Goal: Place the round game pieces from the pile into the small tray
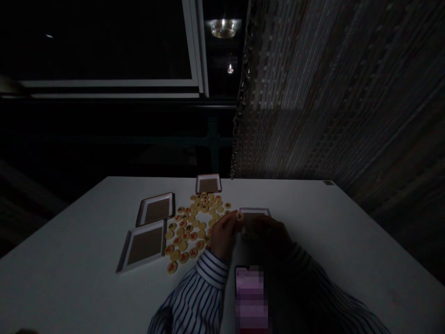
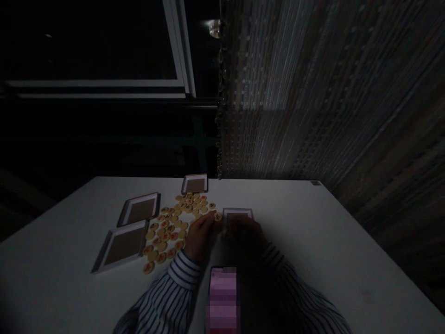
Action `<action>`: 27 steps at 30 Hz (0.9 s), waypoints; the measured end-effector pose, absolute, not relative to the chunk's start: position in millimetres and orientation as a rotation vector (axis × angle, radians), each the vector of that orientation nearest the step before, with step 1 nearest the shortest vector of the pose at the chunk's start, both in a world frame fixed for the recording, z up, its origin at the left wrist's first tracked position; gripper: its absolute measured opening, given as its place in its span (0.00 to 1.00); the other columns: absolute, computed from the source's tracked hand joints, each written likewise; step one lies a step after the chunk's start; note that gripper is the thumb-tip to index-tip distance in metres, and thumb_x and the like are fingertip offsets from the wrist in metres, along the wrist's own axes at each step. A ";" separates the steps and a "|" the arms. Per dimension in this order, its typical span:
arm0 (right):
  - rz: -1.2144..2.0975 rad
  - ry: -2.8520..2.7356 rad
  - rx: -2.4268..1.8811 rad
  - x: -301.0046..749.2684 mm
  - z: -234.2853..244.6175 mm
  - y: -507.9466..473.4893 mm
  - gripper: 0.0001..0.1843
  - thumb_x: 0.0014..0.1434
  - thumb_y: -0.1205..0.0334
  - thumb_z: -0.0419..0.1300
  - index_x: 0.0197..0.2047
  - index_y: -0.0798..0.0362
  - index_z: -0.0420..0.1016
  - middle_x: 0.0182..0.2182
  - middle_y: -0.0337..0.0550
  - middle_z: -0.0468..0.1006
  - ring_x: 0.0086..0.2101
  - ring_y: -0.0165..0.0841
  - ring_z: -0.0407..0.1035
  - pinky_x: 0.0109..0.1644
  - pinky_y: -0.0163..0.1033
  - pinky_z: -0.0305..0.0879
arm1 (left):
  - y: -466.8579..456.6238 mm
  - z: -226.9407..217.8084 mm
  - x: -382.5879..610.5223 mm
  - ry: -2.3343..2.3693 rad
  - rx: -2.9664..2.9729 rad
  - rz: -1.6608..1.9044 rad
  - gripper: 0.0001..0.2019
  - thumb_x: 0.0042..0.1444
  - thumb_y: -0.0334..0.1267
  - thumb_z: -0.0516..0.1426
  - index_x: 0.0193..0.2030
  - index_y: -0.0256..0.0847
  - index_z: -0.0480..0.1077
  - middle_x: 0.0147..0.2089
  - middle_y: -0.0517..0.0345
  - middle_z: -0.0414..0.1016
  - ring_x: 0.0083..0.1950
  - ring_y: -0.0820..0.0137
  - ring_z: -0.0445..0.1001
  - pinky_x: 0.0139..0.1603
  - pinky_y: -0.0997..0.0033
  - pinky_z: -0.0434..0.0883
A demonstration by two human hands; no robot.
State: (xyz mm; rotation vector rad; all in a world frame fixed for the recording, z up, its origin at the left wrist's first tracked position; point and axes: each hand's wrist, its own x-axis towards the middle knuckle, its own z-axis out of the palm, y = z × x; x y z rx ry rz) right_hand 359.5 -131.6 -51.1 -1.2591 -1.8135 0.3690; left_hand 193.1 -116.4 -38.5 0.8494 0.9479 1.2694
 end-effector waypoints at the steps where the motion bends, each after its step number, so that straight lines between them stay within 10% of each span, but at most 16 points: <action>1: 0.355 -1.814 -1.249 360.6 -52.0 -131.3 0.11 0.53 0.56 0.53 0.34 0.52 0.73 0.32 0.46 0.77 0.33 0.35 0.70 0.37 0.39 0.67 | -117.1 -40.3 193.3 0.940 0.868 1.261 0.14 0.44 0.43 0.60 0.37 0.38 0.74 0.39 0.51 0.77 0.39 0.67 0.74 0.40 0.70 0.71; 27: 0.182 -2.590 -1.405 348.7 -12.8 -87.5 0.14 0.55 0.56 0.52 0.42 0.51 0.72 0.37 0.46 0.75 0.36 0.34 0.68 0.37 0.36 0.60 | -116.1 -50.3 192.3 1.146 1.167 1.256 0.08 0.48 0.39 0.56 0.32 0.42 0.75 0.35 0.52 0.77 0.39 0.65 0.74 0.42 0.66 0.69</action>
